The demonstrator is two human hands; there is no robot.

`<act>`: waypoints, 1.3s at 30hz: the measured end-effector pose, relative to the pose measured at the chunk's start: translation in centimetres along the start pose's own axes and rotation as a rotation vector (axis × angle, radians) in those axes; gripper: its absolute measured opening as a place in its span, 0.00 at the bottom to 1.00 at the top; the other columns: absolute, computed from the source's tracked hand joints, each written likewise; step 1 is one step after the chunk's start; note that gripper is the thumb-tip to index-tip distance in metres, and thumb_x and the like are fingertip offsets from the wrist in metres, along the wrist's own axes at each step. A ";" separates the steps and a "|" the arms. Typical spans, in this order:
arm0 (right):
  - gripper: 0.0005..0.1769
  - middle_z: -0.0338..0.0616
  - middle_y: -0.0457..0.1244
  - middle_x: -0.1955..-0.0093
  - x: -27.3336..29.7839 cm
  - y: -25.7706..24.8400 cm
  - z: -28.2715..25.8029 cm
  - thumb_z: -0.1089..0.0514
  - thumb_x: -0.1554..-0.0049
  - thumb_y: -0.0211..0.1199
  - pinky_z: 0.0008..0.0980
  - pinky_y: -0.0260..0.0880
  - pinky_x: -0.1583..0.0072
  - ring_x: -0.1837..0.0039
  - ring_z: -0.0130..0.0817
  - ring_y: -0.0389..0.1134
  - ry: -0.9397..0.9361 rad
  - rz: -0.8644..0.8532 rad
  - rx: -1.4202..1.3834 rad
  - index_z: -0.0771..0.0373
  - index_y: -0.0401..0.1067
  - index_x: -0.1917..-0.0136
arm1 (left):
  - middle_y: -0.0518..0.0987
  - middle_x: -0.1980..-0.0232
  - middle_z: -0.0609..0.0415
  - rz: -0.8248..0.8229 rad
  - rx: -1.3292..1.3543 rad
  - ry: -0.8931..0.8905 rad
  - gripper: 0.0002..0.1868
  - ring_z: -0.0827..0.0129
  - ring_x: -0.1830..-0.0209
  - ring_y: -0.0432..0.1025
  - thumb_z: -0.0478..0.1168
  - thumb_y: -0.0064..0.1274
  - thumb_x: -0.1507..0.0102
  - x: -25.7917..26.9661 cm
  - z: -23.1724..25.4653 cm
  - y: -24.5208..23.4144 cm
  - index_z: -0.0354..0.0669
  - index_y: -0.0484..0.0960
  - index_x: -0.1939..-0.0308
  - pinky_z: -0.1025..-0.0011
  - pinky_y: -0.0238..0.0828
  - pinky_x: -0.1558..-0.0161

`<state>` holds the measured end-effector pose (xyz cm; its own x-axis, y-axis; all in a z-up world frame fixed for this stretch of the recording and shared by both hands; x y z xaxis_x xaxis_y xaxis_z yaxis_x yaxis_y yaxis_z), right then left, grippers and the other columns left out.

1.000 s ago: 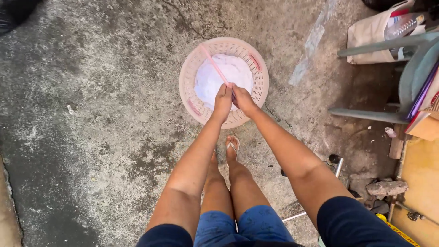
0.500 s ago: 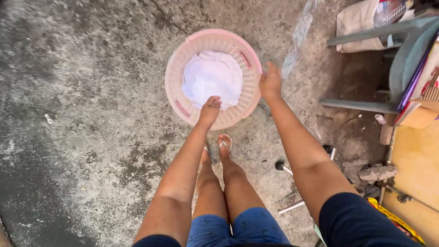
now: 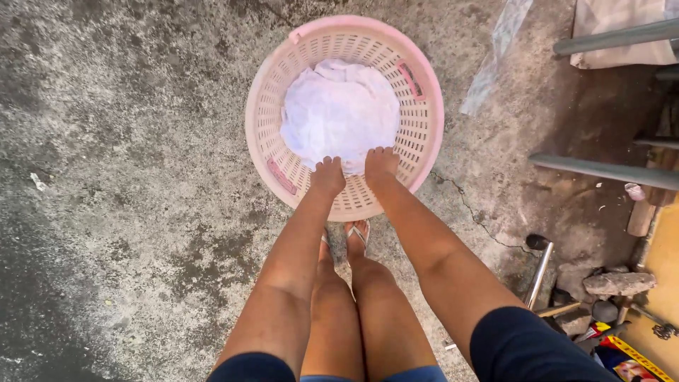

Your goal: Hanging wet laundry items onto hangers and then onto a clothesline.

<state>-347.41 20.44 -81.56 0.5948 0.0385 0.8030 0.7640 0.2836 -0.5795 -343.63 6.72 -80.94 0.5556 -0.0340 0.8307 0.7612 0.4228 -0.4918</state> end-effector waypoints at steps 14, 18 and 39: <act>0.21 0.50 0.68 0.44 2.4 -4.7 -0.9 0.60 0.44 0.63 0.45 0.68 0.43 0.42 0.48 0.69 -0.373 0.158 -0.340 0.60 0.66 0.38 | 0.69 0.31 0.46 0.104 0.243 0.147 0.30 0.48 0.33 0.66 0.41 0.53 0.37 0.2 -0.1 1.2 0.48 0.66 0.31 0.55 0.66 0.35; 0.11 0.49 0.63 0.50 15.5 -19.9 0.2 0.67 0.46 0.60 0.40 0.68 0.49 0.51 0.45 0.67 -0.596 0.504 -0.899 0.59 0.71 0.48 | 0.76 0.41 0.39 0.374 0.738 0.349 0.25 0.46 0.43 0.72 0.39 0.53 0.39 8.1 3.3 -7.0 0.39 0.69 0.38 0.55 0.70 0.43; 0.13 0.50 0.61 0.47 50.3 -49.9 26.5 0.67 0.40 0.59 0.45 0.66 0.43 0.43 0.50 0.66 -0.288 1.043 -0.568 0.50 0.80 0.58 | 0.82 0.69 0.45 0.976 -0.264 0.669 0.09 0.47 0.67 0.76 0.43 0.55 0.37 53.5 17.2 -43.2 0.43 0.81 0.58 0.51 0.72 0.57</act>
<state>-362.29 33.65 -8.58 0.9657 0.2287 -0.1232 -0.0023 -0.4666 -0.8845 -352.51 2.21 -10.81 0.9374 -0.2983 -0.1798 -0.0729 0.3367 -0.9388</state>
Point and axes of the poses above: each hand's wrist, its own x-axis away from the middle knuckle, its own y-axis out of the palm, z = x × y, the point moved 8 cm from there along -x, towards the middle knuckle
